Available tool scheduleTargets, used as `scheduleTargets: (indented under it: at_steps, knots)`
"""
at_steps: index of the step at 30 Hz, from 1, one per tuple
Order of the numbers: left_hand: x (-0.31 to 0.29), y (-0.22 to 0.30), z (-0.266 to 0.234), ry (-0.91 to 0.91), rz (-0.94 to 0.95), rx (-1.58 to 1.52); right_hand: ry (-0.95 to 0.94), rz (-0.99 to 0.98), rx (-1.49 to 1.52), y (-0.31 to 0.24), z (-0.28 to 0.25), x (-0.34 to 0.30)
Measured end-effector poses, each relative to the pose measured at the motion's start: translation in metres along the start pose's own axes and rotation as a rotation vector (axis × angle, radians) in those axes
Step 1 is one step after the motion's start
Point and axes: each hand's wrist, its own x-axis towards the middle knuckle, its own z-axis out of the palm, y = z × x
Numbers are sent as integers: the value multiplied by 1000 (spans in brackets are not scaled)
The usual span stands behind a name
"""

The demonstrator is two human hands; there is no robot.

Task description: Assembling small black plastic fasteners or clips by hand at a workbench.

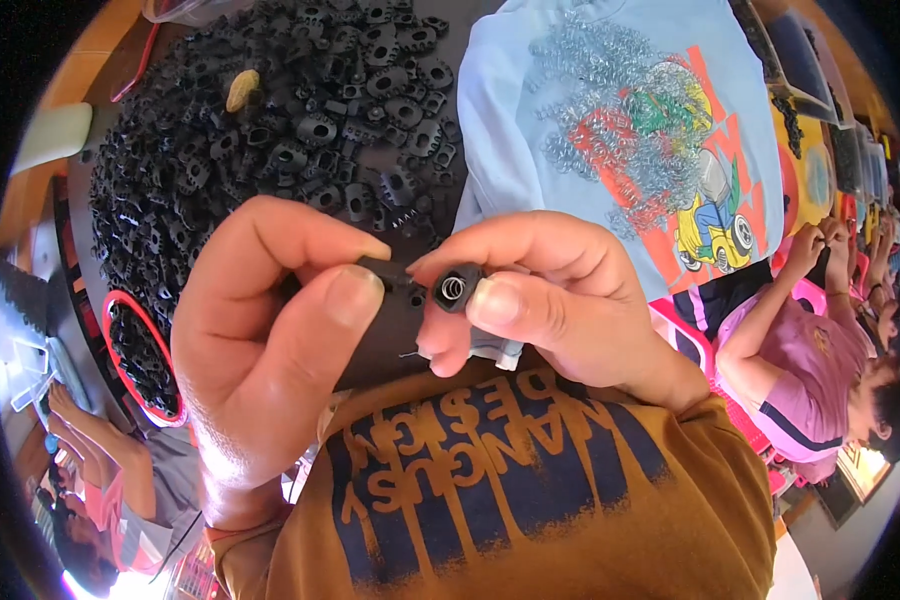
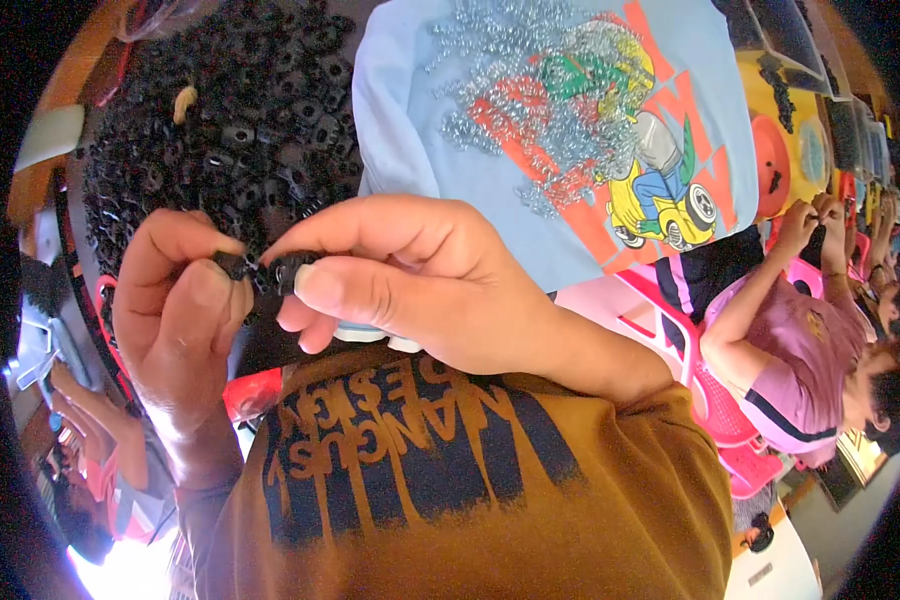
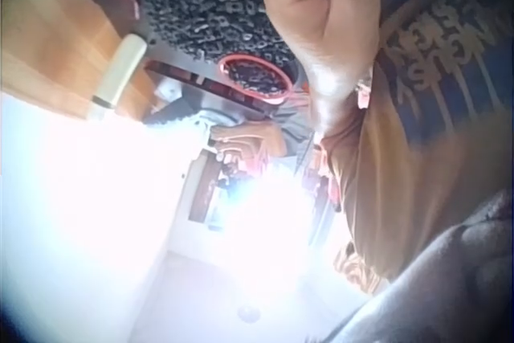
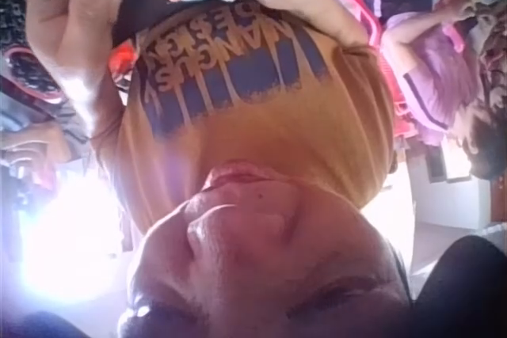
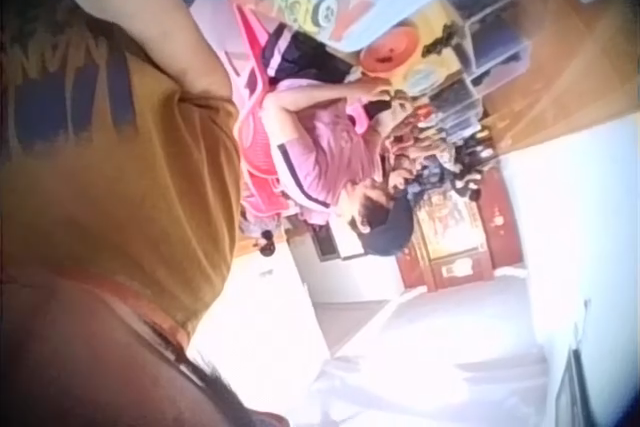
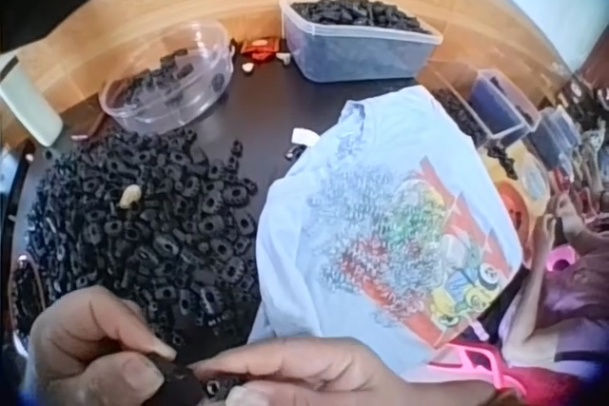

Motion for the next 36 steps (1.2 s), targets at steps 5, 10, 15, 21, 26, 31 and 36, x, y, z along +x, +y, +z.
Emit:
scheduleTargets:
  at_steps: [5,10,15,21,26,31,36]
  knots:
    - [-4,2,-3,-23,57,87,-27,41,65,3,-3,4]
    - [-4,4,-6,-47,73,110,-18,29,56,6,0,4]
    - [-6,10,-6,-113,-44,87,-14,43,11,5,3,3]
    - [-8,9,-10,-161,-15,182,22,51,-72,4,7,-2]
    - [-4,1,-11,-233,92,407,17,-68,-138,16,-1,-4]
    - [1,-15,-9,-188,515,665,22,-167,-336,22,-6,-3]
    - [6,-25,-7,-141,613,687,67,-269,-463,30,-10,1]
